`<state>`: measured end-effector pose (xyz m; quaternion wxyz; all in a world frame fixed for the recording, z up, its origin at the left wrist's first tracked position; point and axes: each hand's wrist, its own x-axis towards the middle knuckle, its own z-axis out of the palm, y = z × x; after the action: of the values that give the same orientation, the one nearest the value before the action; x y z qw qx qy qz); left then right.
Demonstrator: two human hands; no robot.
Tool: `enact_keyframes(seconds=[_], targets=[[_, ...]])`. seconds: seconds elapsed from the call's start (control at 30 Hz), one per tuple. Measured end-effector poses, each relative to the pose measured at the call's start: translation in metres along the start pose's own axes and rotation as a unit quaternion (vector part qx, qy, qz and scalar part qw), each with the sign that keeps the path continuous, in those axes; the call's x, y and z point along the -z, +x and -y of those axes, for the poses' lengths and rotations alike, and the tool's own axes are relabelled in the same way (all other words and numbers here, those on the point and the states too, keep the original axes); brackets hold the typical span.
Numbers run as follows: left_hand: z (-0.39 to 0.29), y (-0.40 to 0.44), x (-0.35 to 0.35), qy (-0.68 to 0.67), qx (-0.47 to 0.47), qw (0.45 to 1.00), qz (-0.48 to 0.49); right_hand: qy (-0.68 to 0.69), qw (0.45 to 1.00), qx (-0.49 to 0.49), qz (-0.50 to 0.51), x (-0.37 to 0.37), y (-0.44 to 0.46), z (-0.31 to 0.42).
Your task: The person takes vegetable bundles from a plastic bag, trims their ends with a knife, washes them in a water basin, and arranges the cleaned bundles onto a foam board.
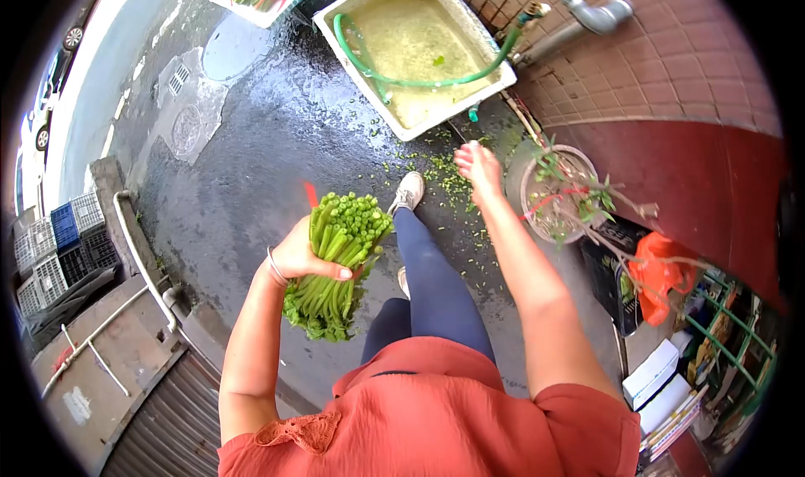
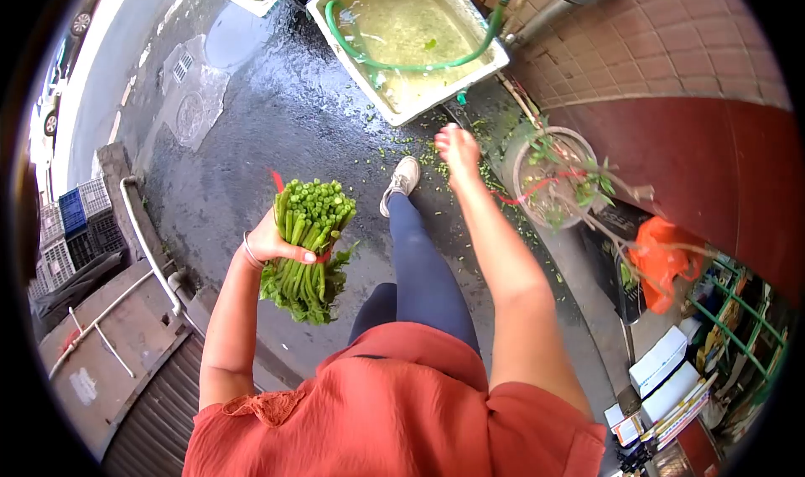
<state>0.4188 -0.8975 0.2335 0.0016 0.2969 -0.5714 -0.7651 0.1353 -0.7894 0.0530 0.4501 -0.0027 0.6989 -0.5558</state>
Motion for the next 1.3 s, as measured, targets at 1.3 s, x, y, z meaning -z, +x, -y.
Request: enact_keyframes(seconds=[1.3], targets=[[-0.064,0.196,0.077,-0.051,0.265,0.883,0.384,-0.11,0.968,0.222,-0.049,-0.112,-0.152,0.099]])
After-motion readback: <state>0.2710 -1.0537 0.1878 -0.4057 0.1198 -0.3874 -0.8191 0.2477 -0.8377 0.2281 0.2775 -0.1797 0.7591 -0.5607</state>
